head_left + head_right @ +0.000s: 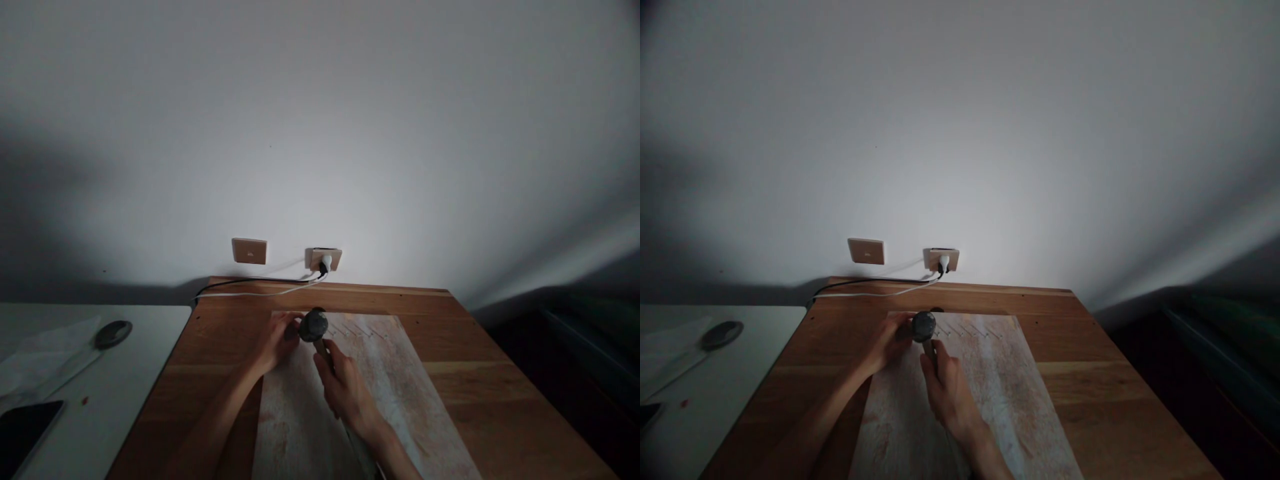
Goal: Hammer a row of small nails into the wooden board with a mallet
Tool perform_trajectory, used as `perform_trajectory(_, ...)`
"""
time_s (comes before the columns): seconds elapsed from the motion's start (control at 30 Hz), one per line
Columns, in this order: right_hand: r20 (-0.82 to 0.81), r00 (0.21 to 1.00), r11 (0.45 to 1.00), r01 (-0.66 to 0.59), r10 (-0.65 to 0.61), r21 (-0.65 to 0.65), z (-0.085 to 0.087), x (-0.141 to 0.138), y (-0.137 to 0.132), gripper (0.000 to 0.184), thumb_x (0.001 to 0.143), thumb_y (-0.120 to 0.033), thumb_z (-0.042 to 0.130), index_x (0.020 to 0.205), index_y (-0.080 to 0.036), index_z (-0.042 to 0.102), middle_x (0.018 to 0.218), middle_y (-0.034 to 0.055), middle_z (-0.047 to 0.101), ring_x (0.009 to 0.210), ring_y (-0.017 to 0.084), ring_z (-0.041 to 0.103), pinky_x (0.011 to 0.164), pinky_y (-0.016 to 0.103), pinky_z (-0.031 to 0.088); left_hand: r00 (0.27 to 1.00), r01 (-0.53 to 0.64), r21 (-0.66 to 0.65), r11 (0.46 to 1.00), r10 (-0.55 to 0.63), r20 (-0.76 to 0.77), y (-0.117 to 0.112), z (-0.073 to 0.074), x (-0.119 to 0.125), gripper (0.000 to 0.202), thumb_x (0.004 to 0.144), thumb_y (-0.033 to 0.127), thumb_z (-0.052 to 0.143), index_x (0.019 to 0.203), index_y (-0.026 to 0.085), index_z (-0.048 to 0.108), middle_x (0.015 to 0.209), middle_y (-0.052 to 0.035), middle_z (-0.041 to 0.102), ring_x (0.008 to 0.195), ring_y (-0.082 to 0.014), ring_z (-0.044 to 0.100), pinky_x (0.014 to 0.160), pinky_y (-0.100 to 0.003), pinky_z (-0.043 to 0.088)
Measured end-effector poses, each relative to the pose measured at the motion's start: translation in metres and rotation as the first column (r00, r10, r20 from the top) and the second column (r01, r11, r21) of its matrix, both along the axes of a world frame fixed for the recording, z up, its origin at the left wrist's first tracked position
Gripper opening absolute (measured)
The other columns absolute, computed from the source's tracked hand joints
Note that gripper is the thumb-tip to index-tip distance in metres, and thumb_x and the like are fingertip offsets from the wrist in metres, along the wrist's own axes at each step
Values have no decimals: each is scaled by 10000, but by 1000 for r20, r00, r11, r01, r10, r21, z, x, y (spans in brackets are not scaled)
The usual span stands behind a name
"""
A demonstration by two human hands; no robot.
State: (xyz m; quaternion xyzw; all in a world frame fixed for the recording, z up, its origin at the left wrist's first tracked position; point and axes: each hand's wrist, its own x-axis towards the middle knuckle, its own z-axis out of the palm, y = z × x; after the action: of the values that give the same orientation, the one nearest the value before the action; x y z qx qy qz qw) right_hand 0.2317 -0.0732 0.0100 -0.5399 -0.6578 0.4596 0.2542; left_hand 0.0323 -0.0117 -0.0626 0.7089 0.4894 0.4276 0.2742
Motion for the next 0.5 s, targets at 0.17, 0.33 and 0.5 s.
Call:
perform_trajectory(0.17, -121, 992, 999, 29, -34, -38, -6, 2, -3, 362, 988, -527, 449, 1088, -199, 565, 540, -107, 458, 339, 97, 446, 332, 201, 314, 1000, 13, 17, 1000, -14, 24, 0, -2, -1, 500, 731, 32, 632, 1183, 233, 706, 1054, -52, 766, 1030, -244, 699, 945, -382, 539)
perform_trajectory(0.33, -383, 864, 943, 269, -327, -197, -20, 26, -31, 577, 885, -714, 583, 1200, -271, 386, 647, -128, 563, 295, 66, 428, 276, 157, 300, 1000, -3, 9, 1000, 3, -17, 4, -6, 1, 410, 724, 11, 637, 1063, 223, 728, 964, -29, 762, 939, -211, 707, 898, -345, 539)
perform_trajectory(0.5, -524, 607, 798, 517, -597, -310, -31, 65, -64, 566, 835, -716, 674, 1043, -313, 334, 684, -103, 670, 287, 89, 476, 274, 165, 319, 999, -1, 37, 999, 3, -39, 5, -5, 1, 340, 757, 67, 669, 1050, 228, 729, 924, -15, 761, 910, -201, 708, 905, -344, 534)
